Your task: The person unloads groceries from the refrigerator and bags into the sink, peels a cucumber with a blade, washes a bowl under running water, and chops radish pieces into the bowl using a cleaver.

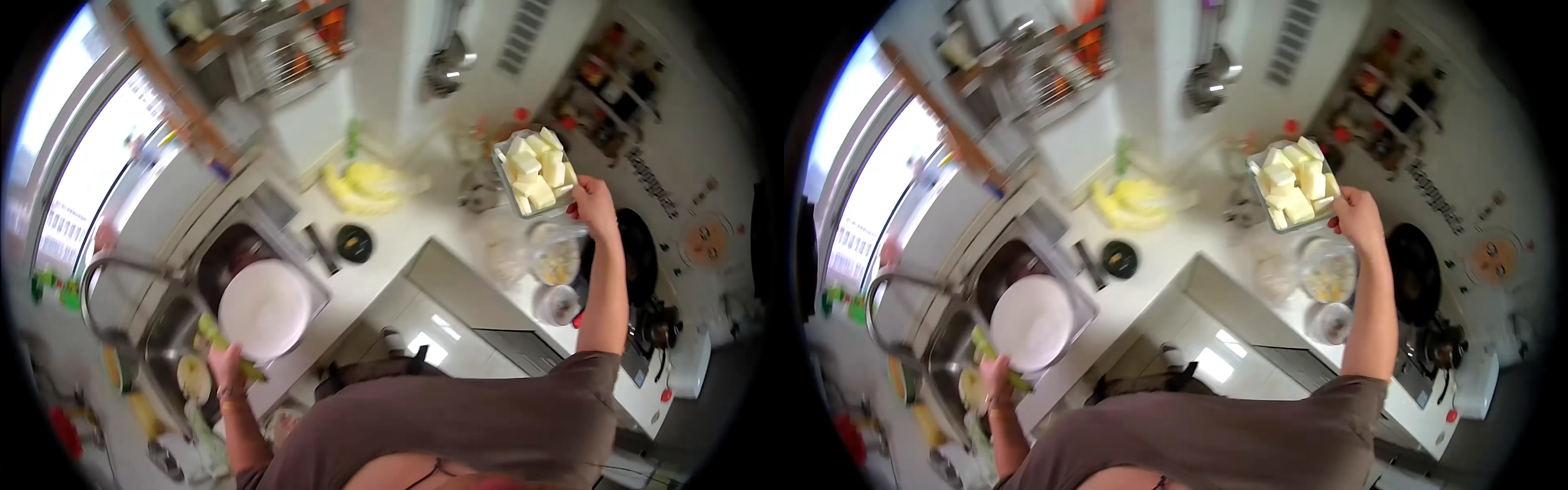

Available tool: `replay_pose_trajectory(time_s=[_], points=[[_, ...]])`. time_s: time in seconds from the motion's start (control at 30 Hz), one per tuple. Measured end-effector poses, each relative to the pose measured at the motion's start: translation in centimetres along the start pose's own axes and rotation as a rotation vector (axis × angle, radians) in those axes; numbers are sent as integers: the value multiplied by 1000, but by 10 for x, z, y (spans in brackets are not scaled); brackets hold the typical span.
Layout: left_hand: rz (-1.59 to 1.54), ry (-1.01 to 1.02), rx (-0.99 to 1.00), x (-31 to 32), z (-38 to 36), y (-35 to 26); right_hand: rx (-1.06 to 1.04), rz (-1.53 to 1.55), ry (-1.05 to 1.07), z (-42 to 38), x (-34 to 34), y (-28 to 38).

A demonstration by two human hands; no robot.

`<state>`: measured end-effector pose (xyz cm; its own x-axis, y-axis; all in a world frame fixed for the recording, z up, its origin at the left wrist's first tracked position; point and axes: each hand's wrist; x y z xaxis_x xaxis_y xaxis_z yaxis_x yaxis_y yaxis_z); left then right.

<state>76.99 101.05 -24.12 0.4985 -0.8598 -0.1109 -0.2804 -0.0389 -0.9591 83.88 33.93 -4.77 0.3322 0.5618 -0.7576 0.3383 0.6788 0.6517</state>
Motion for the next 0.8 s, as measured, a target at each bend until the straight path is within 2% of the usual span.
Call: replay_pose_trajectory(time_s=[0.03, 0.1, 0.13, 0.17, 0.2, 0.23, 0.3, 0.37, 0.43, 0.5, 0.6, 0.67, 0.73, 0.8], points=[[-55, 32, -7, 11, -9, -19, -63, -62, 61, -10, 21, 35], [22, 99, 54, -5, 8, -6, -161, -157, 194, -33, 72, 100], [95, 90, 33, -6, 1, -24, -234, -273, 263, -42, 100, 128], [20, 100, 86, -12, 9, -16, -369, -319, 315, -53, 132, 150], [-40, 98, 22, -18, 9, -20, -505, -369, 348, -66, 164, 173], [-106, 104, -36, -24, 10, -24, -640, -419, 370, -79, 191, 198], [-109, 86, 3, -42, 18, -20, -800, -673, 391, -128, 242, 267], [-137, 99, 9, -63, 22, -22, -1056, -793, 353, -164, 297, 308], [-70, 38, 59, -82, 27, -17, -1213, -948, 383, -206, 333, 354], [-54, 9, 21, -105, 35, -11, -1427, -898, 342, -239, 372, 379], [-52, -46, 8, -132, 40, -14, -1658, -1018, 17, -284, 425, 398], [-102, -43, -30, -150, 47, -10, -1759, -1154, -101, -306, 444, 415], [-60, -71, -1, -163, 64, 19, -1849, -1270, -189, -320, 458, 432], [-45, -127, 16, -177, 63, 18, -1883, -1319, -297, -332, 458, 447]])
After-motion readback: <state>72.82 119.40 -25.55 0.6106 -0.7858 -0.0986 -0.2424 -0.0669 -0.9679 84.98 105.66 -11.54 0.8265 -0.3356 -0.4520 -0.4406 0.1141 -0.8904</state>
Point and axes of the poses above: each hand's wrist, its own z-axis towards the middle knuckle, its own x-axis out of the palm, y = z × x, and after that the axes turned 10 degrees about -z, right-handed
